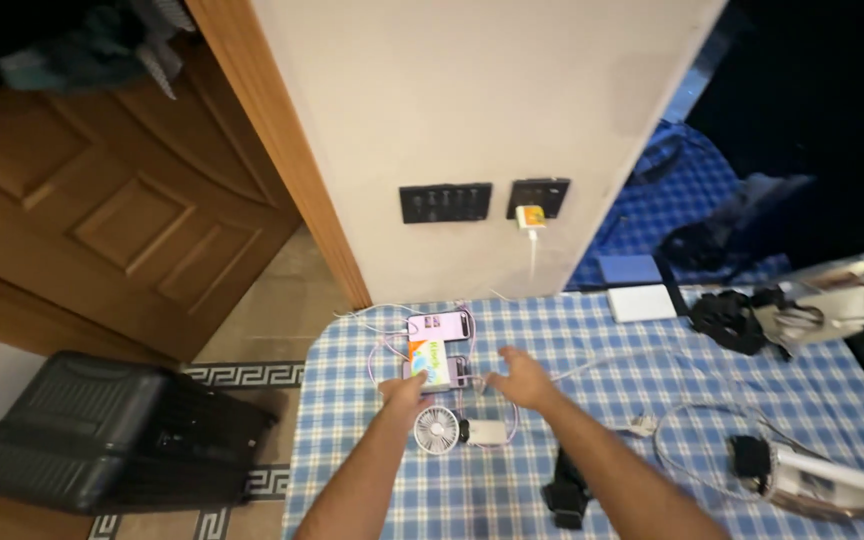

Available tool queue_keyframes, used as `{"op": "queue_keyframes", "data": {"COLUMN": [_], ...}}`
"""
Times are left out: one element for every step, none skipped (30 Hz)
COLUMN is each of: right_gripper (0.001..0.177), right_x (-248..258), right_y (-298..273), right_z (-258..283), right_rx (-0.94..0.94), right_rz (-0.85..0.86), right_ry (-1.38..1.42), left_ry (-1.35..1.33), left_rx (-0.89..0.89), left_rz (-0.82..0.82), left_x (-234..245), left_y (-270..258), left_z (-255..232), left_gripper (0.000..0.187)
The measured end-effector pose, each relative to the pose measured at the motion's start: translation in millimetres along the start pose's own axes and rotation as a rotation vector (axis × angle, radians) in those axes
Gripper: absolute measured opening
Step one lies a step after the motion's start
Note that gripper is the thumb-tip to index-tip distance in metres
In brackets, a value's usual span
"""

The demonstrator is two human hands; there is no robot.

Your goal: The recorder moves a colander, walks to a bedroom to adjust a teddy bear and pillows, then returns to a table to organize an iron, cables, and various small electronics.

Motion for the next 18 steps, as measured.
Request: {"op": "queue_keyframes", "data": {"right_gripper": [0.076, 0.076, 0.08, 0.084, 0.084, 0.088, 0.092, 0.092, 0.095, 0.099, 0.099, 0.099, 0.099, 0.099, 0.096, 0.093, 0.093, 0.09], "right_x": [-24, -24, -35, -45, -54, -68, -79, -73, -72, -72, -80, -88, -97, -104, -108, -112, -109, -102], "right_y": [9, 11, 10, 8, 10, 10, 11, 16, 14, 12, 20, 27, 32, 30, 34, 37, 46, 55], "right_z": [4, 18, 24, 29, 35, 36, 34, 36, 35, 34, 30, 24, 16, 8, 4, 1, 3, 4], "right_rx": [0.023, 0.028, -0.037, -0.103, -0.106, -0.166, -0.229, -0.235, -0.309, -0.382, -0.388, -0.435, -0.483, -0.489, -0.496, -0.502, -0.497, -0.478], "right_rz": [0.027, 0.029, 0.129, 0.23, 0.232, 0.272, 0.305, 0.3, 0.295, 0.286, 0.287, 0.256, 0.226, 0.229, 0.18, 0.129, 0.13, 0.073], "right_ry": [0.1, 0.099, 0.168, 0.236, 0.239, 0.348, 0.455, 0.455, 0.614, 0.772, 0.775, 0.911, 1.044, 1.043, 1.163, 1.283, 1.283, 1.408], "left_ry": [-0.23, -0.235, -0.309, -0.383, -0.379, -0.369, -0.36, -0.357, -0.395, -0.434, -0.429, -0.49, -0.553, -0.551, -0.539, -0.526, -0.529, -0.527], "left_rx": [0.035, 0.035, 0.015, -0.006, -0.004, -0.012, -0.022, -0.021, -0.013, -0.005, -0.002, 0.003, 0.011, 0.018, 0.025, 0.033, 0.029, 0.051], "left_rz": [0.083, 0.079, 0.145, 0.211, 0.21, 0.159, 0.116, 0.122, 0.137, 0.151, 0.152, 0.176, 0.199, 0.197, 0.201, 0.204, 0.203, 0.208], "left_x": [-10, -12, -22, -32, -36, -36, -41, -48, -53, -58, -60, -64, -67, -69, -68, -66, -67, -69], "left_y": [30, 41, 49, 58, 47, 37, 26, 29, 30, 31, 32, 34, 33, 35, 39, 43, 38, 32], "left_z": [21, 23, 23, 23, 13, 2, -9, -13, -11, -8, -11, -15, -15, -12, -13, -14, -17, -17], "left_gripper": [0.073, 0.073, 0.076, 0.078, 0.078, 0.083, 0.089, 0.089, 0.085, 0.081, 0.081, 0.079, 0.078, 0.078, 0.079, 0.081, 0.081, 0.083]}}
Point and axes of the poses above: each hand's wrist, its own y-axis towards the middle knuckle, its own x-axis out of the back of the hand, z = x × y, the point moved 10 cm from there along y, towards the middle knuckle, and after that the axes turned 9 degrees about -y, right-handed, at the moved point
